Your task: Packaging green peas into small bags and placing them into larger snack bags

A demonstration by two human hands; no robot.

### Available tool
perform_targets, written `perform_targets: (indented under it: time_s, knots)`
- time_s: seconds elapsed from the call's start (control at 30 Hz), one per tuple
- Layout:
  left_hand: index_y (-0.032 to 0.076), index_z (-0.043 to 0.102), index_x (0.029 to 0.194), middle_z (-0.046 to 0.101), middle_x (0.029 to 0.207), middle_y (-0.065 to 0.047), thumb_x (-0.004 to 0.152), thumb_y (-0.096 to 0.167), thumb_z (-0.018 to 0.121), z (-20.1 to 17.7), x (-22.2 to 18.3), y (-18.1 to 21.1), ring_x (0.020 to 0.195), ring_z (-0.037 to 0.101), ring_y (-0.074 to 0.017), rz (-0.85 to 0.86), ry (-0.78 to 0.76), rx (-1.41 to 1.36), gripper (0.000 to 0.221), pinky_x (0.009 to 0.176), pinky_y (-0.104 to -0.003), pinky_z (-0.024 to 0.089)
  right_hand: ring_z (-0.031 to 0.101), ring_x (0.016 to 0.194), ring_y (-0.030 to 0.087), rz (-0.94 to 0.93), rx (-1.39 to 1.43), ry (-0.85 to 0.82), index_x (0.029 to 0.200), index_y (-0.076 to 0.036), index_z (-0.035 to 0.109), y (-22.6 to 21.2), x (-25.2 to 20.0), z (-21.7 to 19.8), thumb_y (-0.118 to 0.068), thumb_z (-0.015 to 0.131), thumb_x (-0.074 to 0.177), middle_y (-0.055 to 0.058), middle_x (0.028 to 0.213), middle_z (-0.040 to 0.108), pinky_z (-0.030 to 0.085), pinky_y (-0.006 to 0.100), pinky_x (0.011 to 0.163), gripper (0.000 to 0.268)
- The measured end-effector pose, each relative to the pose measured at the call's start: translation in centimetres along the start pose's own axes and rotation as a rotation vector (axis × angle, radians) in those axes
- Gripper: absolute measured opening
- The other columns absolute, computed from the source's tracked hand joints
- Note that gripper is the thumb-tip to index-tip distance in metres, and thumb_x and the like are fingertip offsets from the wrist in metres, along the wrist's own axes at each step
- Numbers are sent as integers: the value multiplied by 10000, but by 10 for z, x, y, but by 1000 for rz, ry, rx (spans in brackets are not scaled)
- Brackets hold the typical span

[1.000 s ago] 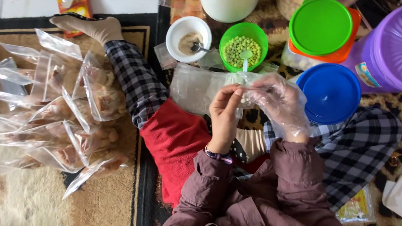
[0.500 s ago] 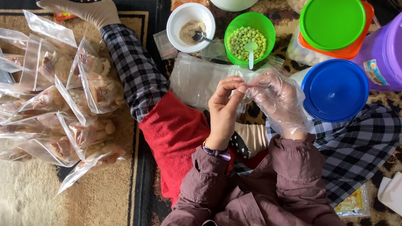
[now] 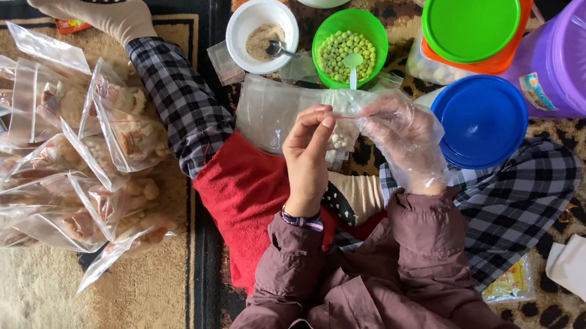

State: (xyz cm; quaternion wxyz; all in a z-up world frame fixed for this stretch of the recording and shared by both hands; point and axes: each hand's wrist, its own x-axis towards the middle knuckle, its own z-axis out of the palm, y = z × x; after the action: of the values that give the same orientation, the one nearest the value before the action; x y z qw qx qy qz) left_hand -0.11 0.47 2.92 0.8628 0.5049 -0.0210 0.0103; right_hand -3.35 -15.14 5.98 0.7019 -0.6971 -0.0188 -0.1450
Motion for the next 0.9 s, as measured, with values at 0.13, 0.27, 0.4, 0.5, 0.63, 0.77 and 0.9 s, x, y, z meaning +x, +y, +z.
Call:
perform_targets:
  time_s: [0.13, 0.27, 0.4, 0.5, 0.63, 0.77, 0.9]
  knots:
    - [1, 707, 974, 649, 1081, -145, 944, 53, 737, 5, -3, 6, 1105, 625, -186, -16, -27, 6, 68, 998, -287, 455, 681, 880, 217, -20, -62, 25, 972, -4, 722, -6, -2, 6, -76, 745, 962, 152, 940, 691, 589, 384, 833, 76]
    - [-22, 704, 990, 645, 1098, -168, 938, 41, 743, 5, -2, 10, 1113, 627, -196, -16, -59, 15, 91, 1013, -311, 466, 672, 891, 250, -41, -63, 34, 972, -1, 708, -18, 0, 8, -68, 733, 974, 166, 940, 684, 584, 401, 863, 72]
    - [-18, 707, 985, 642, 1102, -166, 945, 47, 741, 1, -4, 10, 1114, 644, -208, 0, -80, 25, 84, 1021, -318, 470, 678, 892, 272, -88, -73, 27, 953, -12, 714, -7, -1, 6, -93, 748, 966, 169, 918, 687, 586, 446, 891, 88]
    - [-14, 703, 990, 636, 1109, -178, 947, 42, 736, 3, -3, 11, 1115, 666, -249, 13, -93, 5, 78, 1023, -357, 490, 674, 889, 285, -106, -78, 29, 948, 3, 692, -14, -2, 10, -55, 736, 970, 183, 921, 677, 588, 456, 893, 76]
    - [-21, 706, 1017, 636, 1116, -181, 946, 53, 745, 4, -4, 17, 1130, 672, -266, 23, -108, 5, 110, 1030, -375, 498, 683, 922, 278, -131, -95, 35, 939, 13, 694, -18, -3, 9, -52, 753, 963, 184, 945, 687, 580, 433, 894, 91]
    - [-18, 707, 1003, 626, 1121, -180, 968, 43, 717, 3, -5, 15, 1157, 664, -291, 35, -109, -23, 71, 1039, -407, 491, 675, 904, 281, -155, -96, 33, 940, 6, 689, -14, -4, 10, -50, 754, 962, 178, 934, 676, 583, 455, 896, 89]
    - [-25, 704, 997, 625, 1124, -179, 963, 36, 720, 1, -4, 16, 1190, 650, -311, 69, -142, -1, 72, 1058, -428, 480, 655, 917, 263, -157, -88, -17, 972, -9, 684, -10, -3, 4, -90, 755, 965, 158, 944, 661, 579, 452, 910, 108]
